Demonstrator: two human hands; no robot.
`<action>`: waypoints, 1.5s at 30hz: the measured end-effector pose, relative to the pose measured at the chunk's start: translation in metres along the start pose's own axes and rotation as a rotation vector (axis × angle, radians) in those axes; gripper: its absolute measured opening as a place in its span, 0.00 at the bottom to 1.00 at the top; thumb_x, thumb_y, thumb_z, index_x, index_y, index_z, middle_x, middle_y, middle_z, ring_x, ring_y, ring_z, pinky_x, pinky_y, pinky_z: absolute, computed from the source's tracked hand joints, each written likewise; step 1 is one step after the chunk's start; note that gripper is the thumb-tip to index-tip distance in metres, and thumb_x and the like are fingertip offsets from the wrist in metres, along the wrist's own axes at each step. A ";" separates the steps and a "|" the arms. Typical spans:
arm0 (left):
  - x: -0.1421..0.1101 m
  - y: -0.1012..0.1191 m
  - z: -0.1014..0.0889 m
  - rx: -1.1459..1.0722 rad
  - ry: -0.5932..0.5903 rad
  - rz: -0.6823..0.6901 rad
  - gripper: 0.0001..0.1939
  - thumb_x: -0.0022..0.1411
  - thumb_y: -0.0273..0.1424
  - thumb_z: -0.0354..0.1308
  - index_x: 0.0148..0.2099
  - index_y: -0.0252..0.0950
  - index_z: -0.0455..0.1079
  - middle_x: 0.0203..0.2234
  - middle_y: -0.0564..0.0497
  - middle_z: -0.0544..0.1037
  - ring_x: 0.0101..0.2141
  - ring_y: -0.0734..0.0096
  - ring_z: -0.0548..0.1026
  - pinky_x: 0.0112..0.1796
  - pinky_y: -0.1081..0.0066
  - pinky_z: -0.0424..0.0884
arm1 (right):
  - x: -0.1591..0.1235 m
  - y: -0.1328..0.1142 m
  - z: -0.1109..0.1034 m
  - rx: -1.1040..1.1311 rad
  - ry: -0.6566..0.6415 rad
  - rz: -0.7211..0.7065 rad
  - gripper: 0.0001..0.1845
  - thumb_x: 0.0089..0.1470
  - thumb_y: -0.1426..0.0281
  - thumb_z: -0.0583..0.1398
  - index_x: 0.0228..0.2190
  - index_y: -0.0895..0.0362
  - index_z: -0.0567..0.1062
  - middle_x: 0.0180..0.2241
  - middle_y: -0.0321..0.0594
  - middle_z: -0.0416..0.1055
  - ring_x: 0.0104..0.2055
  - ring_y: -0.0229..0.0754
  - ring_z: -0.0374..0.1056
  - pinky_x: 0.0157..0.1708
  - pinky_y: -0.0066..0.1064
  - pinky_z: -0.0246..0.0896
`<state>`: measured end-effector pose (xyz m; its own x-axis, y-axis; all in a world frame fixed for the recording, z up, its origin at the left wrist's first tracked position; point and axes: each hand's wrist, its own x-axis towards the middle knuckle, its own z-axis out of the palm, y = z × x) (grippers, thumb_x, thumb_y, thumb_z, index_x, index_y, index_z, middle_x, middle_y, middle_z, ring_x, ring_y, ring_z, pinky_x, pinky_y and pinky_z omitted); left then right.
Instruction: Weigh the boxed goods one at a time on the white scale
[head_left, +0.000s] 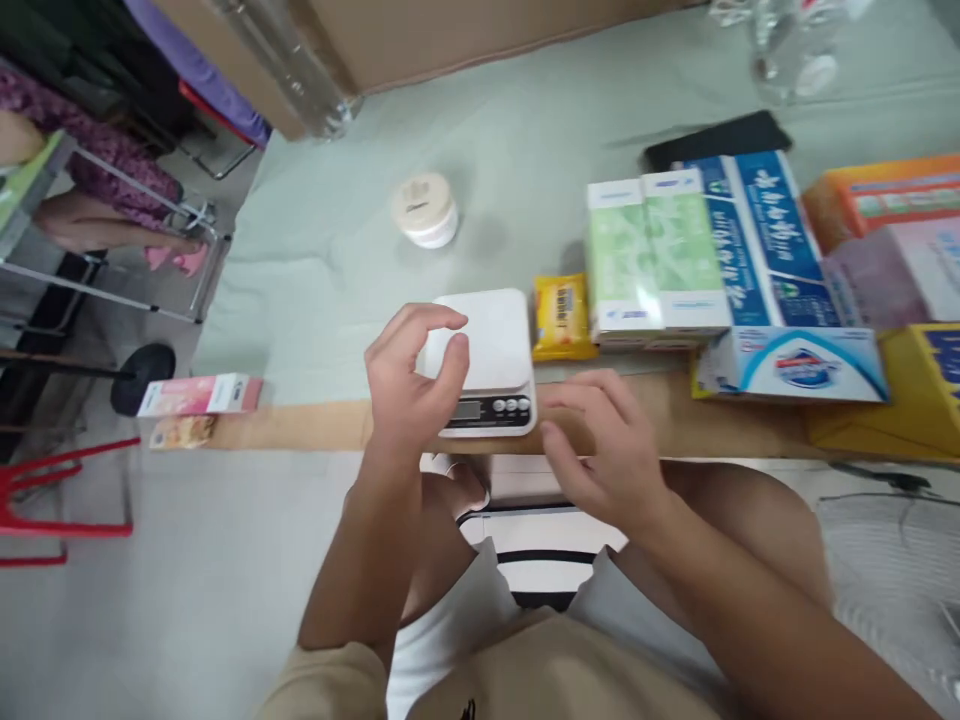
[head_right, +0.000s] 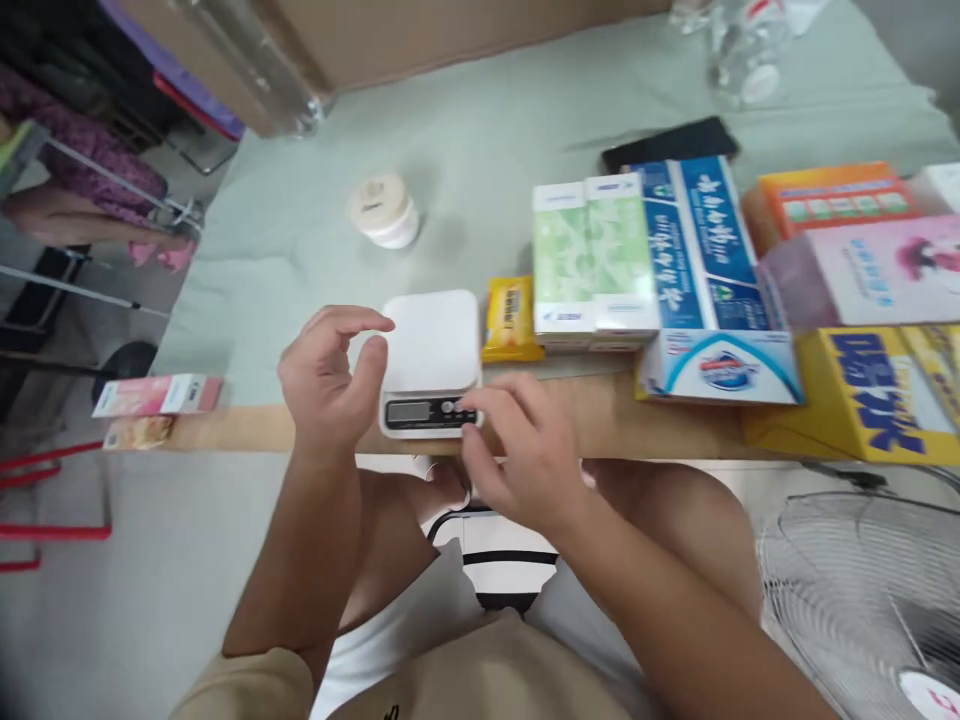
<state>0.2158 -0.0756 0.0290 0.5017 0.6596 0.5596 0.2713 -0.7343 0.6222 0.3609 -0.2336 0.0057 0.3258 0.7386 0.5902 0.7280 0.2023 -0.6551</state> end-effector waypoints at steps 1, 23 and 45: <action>-0.010 -0.013 -0.012 -0.015 0.080 -0.065 0.09 0.71 0.36 0.55 0.40 0.40 0.74 0.35 0.48 0.80 0.39 0.63 0.79 0.43 0.62 0.77 | -0.003 -0.002 0.004 -0.011 -0.030 -0.014 0.11 0.59 0.76 0.60 0.43 0.52 0.74 0.38 0.41 0.74 0.40 0.44 0.73 0.39 0.37 0.71; -0.108 -0.185 -0.147 -0.130 0.865 -0.842 0.32 0.78 0.44 0.19 0.78 0.46 0.38 0.72 0.45 0.62 0.72 0.65 0.64 0.60 0.63 0.78 | 0.120 -0.154 0.374 -0.073 -1.083 -0.187 0.26 0.58 0.64 0.65 0.57 0.55 0.72 0.51 0.45 0.77 0.48 0.49 0.75 0.39 0.37 0.69; -0.064 -0.012 -0.006 -0.175 0.219 0.081 0.21 0.74 0.41 0.50 0.62 0.36 0.64 0.55 0.36 0.72 0.58 0.54 0.74 0.55 0.55 0.77 | 0.002 0.000 0.043 -0.456 -0.043 -0.160 0.27 0.62 0.63 0.64 0.60 0.56 0.73 0.51 0.52 0.81 0.51 0.53 0.79 0.52 0.45 0.77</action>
<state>0.1754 -0.1078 -0.0113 0.3214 0.6329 0.7043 0.0826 -0.7597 0.6450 0.3356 -0.2045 -0.0136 0.1704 0.7489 0.6404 0.9603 0.0195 -0.2784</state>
